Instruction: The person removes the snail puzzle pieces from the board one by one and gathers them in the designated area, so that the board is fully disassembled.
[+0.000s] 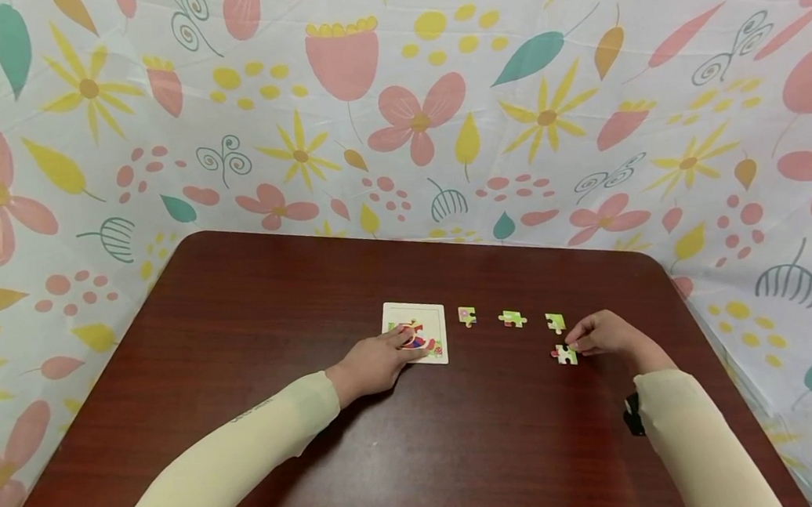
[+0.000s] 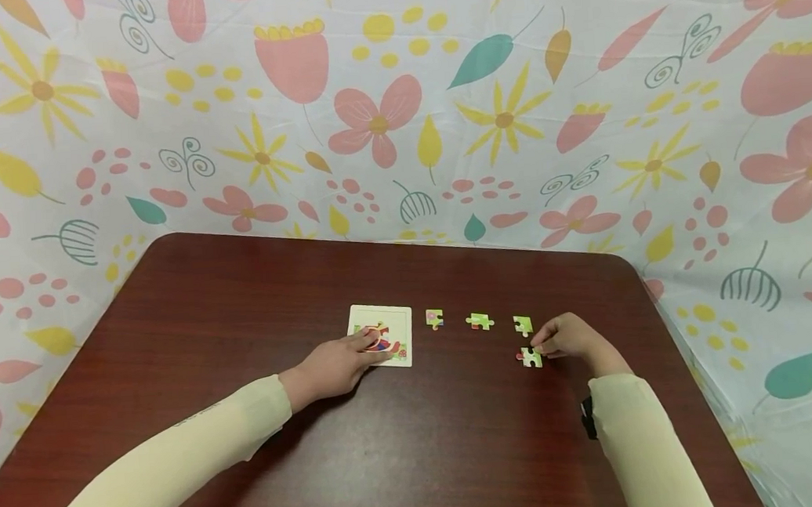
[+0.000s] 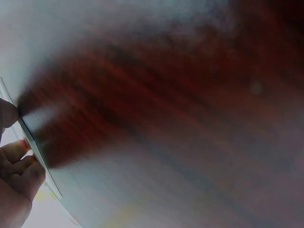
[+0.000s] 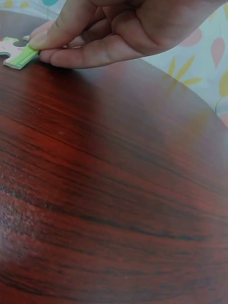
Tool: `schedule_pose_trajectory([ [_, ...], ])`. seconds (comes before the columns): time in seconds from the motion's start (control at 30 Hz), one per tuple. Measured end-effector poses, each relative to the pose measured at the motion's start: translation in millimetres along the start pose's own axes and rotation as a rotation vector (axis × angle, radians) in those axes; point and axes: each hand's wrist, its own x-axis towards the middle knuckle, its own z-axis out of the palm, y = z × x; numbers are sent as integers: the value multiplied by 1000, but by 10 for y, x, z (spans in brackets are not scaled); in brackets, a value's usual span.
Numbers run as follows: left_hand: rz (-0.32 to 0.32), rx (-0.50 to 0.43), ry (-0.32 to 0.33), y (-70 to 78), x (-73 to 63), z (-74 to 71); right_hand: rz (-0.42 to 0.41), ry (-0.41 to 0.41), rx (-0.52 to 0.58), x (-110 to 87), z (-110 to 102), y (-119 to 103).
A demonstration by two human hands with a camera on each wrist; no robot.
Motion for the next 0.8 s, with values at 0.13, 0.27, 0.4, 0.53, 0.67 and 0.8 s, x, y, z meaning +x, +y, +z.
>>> schedule_pose_trajectory([
  [0.13,2,1,9,-6,-1,8,-8,25,-44,6,13,-31],
  [0.27,4,1,7,-5,-3,4,12,38,-47,11,30,-51],
  [0.4,0,3,1,-2,-5,-13,12,55,-50,6,55,-84],
  [0.53,-1,3,-2,-4,-6,-20,-1,61,-46,13,77,-74],
  [0.67,0,11,-1,-7,-1,-10,-31,45,-30,37,63,-10],
  [0.8,5,11,0,-5,-5,-16,-14,55,-64,38,74,-50],
])
